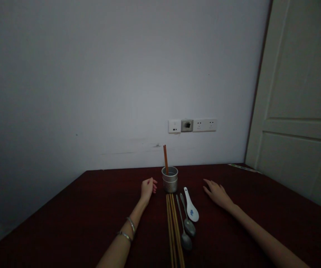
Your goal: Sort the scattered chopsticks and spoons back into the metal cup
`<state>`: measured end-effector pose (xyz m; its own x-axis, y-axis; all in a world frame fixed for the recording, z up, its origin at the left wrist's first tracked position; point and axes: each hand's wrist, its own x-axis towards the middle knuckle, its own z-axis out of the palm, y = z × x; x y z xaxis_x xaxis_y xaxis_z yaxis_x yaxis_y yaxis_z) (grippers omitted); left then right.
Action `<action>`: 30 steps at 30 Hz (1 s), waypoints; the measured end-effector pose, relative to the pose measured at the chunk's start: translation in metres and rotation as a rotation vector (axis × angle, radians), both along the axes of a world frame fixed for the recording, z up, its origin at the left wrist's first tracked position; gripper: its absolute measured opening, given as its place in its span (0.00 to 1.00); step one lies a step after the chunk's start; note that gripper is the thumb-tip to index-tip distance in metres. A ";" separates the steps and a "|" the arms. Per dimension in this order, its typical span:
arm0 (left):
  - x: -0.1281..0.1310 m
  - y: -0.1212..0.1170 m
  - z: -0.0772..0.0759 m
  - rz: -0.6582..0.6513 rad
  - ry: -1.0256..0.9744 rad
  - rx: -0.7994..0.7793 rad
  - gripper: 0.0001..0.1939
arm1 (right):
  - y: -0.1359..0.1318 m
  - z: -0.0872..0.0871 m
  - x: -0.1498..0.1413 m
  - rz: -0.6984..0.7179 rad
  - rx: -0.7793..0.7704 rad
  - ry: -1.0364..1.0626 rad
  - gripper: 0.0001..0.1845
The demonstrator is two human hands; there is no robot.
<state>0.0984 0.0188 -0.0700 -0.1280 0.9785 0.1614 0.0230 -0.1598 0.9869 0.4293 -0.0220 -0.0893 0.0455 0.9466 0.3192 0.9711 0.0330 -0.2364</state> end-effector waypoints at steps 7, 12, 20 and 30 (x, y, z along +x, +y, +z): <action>0.001 -0.002 0.000 -0.038 0.037 0.005 0.18 | -0.001 -0.003 0.000 0.000 0.042 -0.013 0.23; 0.003 -0.005 0.003 -0.074 0.039 0.037 0.18 | 0.000 -0.005 0.001 -0.001 0.058 -0.013 0.22; -0.005 -0.032 0.027 -0.335 0.337 -0.148 0.12 | -0.002 -0.002 -0.002 -0.013 0.062 0.011 0.21; 0.009 -0.079 0.046 -0.556 0.776 -0.196 0.11 | -0.005 0.001 -0.003 -0.010 0.047 -0.021 0.23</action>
<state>0.1077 -0.0603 -0.0236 0.4335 0.8857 -0.1662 0.6489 -0.1788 0.7396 0.4261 -0.0275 -0.0883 0.0480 0.9300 0.3644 0.9762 0.0336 -0.2143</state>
